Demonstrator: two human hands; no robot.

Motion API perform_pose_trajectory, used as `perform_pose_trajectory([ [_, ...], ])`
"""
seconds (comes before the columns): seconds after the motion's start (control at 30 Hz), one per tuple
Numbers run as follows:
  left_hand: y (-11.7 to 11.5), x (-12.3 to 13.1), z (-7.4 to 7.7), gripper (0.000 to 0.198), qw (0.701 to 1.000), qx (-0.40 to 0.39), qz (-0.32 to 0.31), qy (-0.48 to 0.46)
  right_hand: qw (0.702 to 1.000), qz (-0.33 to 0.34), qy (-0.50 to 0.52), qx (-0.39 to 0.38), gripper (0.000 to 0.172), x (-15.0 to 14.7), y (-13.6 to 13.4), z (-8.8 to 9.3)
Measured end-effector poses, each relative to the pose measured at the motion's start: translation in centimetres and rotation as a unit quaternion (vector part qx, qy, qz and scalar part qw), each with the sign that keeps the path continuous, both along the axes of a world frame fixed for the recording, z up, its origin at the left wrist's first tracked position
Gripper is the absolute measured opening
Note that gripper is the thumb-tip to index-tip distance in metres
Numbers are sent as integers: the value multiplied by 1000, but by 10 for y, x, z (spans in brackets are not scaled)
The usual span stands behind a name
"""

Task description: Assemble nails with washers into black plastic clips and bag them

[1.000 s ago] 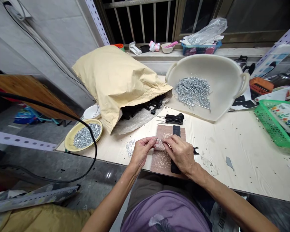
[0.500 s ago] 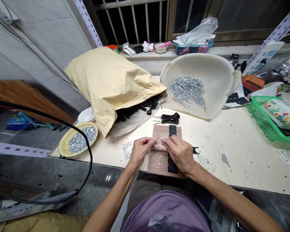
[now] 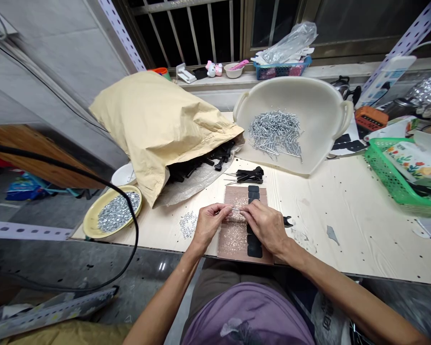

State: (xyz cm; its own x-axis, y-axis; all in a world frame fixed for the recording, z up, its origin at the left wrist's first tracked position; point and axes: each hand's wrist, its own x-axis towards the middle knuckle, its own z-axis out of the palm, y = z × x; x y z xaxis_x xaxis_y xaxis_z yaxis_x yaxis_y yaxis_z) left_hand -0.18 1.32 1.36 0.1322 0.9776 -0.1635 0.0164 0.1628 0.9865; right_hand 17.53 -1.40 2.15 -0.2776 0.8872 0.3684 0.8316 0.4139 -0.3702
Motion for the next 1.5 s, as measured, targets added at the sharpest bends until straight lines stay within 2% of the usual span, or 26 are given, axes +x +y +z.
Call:
perform_pose_trajectory([
  [0.1,0,2,-5,29,996,-59,-6,-60,996,0,-60,71,22,-1,0,-3],
  [0.2,0,3,-7,28,995,-67,0,-73,992,8,-89,88,20,0,1,-4],
  [0.37,0,4,-1,27,999,6,17,30,999,0,-42,23,21,3,3,-2],
  [0.57,2,4,-3,28,999,10,-17,50,999,-1,-39,20,24,6,2,-2],
  [0.7,1,5,-3,26,996,28,-21,79,999,1,-1,-33,25,10,3,-8],
  [0.83,2,6,-2,25,996,29,-28,82,996,12,51,-77,22,12,4,-11],
  [1.1,3,5,-5,25,995,30,-28,89,997,16,26,-70,24,13,1,-11],
  [1.3,5,4,-6,26,995,16,-52,84,979,39,131,-153,19,15,6,-13],
  [1.4,6,4,-6,28,995,0,-63,77,977,40,154,-141,17,16,6,-14],
  [1.5,7,5,-7,29,995,1,-59,79,982,37,128,-135,20,17,6,-15],
])
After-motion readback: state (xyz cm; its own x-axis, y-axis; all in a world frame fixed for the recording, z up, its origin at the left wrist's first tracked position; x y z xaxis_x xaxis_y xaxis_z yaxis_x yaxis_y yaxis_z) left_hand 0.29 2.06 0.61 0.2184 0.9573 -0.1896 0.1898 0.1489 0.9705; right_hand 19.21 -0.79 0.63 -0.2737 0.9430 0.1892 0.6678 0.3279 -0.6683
